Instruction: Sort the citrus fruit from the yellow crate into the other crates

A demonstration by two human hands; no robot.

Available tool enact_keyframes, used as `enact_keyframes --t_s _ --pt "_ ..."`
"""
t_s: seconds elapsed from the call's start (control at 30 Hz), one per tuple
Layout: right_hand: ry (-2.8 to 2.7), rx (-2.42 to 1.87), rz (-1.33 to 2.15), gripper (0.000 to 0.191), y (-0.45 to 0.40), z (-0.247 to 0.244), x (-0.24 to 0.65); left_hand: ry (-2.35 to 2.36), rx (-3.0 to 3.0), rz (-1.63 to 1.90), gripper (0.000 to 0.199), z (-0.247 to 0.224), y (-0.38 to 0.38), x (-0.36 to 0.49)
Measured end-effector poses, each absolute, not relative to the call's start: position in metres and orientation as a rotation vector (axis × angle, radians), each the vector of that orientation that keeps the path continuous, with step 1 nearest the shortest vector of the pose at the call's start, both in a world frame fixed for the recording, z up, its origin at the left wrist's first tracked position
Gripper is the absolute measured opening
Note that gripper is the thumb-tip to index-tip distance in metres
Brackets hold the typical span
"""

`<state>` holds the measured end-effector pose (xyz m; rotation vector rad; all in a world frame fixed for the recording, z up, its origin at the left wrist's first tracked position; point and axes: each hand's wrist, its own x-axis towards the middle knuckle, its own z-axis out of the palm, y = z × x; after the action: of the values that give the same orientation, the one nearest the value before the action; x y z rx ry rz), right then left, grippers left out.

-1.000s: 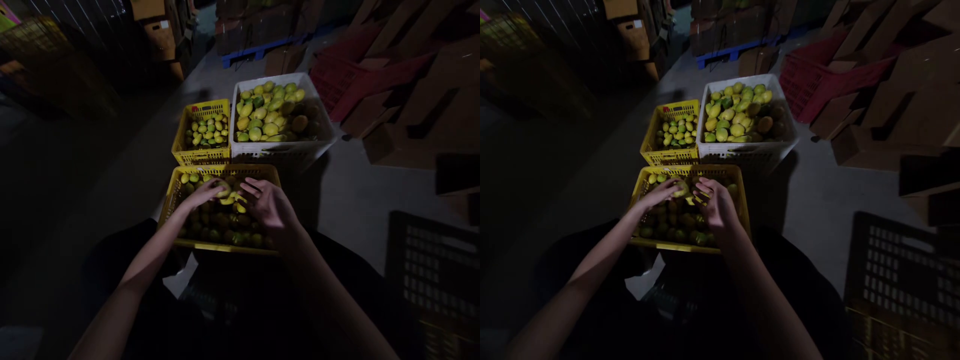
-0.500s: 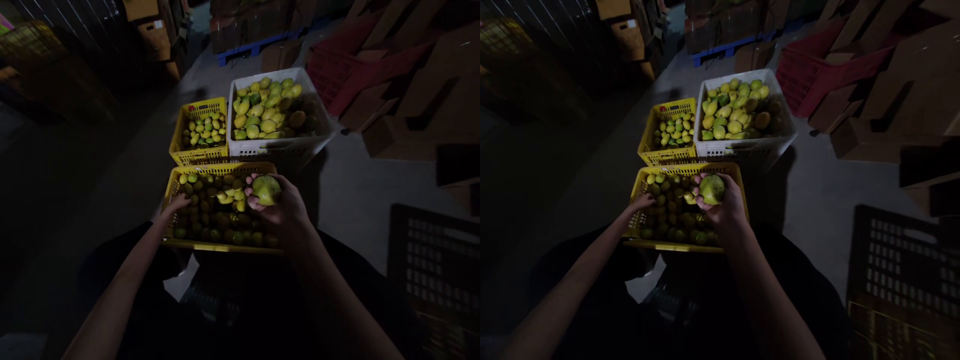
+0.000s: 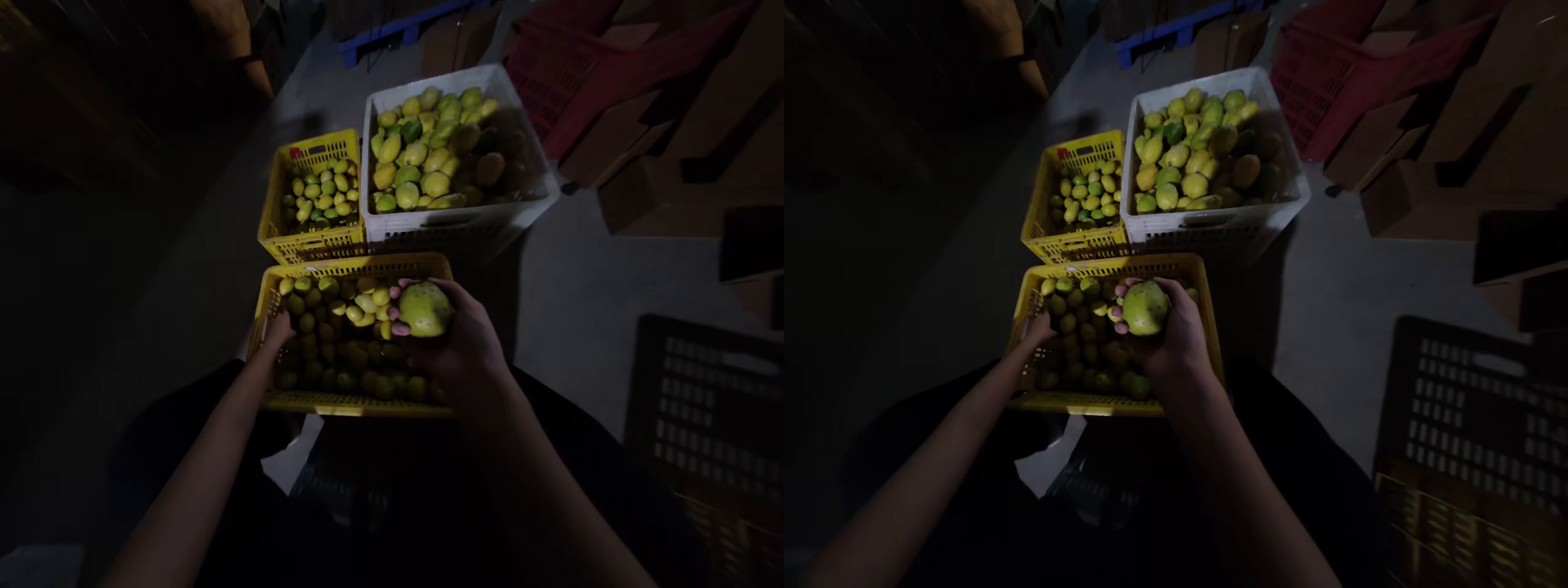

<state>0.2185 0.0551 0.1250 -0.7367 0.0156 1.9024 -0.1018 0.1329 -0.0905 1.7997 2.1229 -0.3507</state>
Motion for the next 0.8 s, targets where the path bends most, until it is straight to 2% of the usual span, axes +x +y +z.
enact_keyframes --t_s 0.2,0.33,0.47,0.6,0.7,0.8 --pt "0.039 -0.776 1.877 0.016 0.056 0.128 0.218 2.107 1.826 -0.557 0.034 -0.080 0.125 -0.094" --pt "-0.001 -0.826 1.847 0.019 0.058 0.128 0.216 2.025 1.836 -0.597 0.020 -0.067 0.124 -0.077" --pt "-0.003 -0.827 1.859 0.020 0.060 0.129 0.212 1.839 1.814 -0.575 0.027 -0.043 0.113 -0.062" --pt "-0.046 -0.834 1.861 0.017 0.059 0.128 0.205 1.604 1.819 -0.428 0.038 0.005 0.099 -0.054" --pt "-0.047 -0.901 1.850 0.018 0.055 0.126 0.198 1.416 1.876 -0.029 0.052 0.056 0.089 -0.049" --pt "-0.065 -0.941 1.855 0.019 0.050 0.125 0.191 1.180 1.725 0.431 0.054 0.097 0.074 -0.044"
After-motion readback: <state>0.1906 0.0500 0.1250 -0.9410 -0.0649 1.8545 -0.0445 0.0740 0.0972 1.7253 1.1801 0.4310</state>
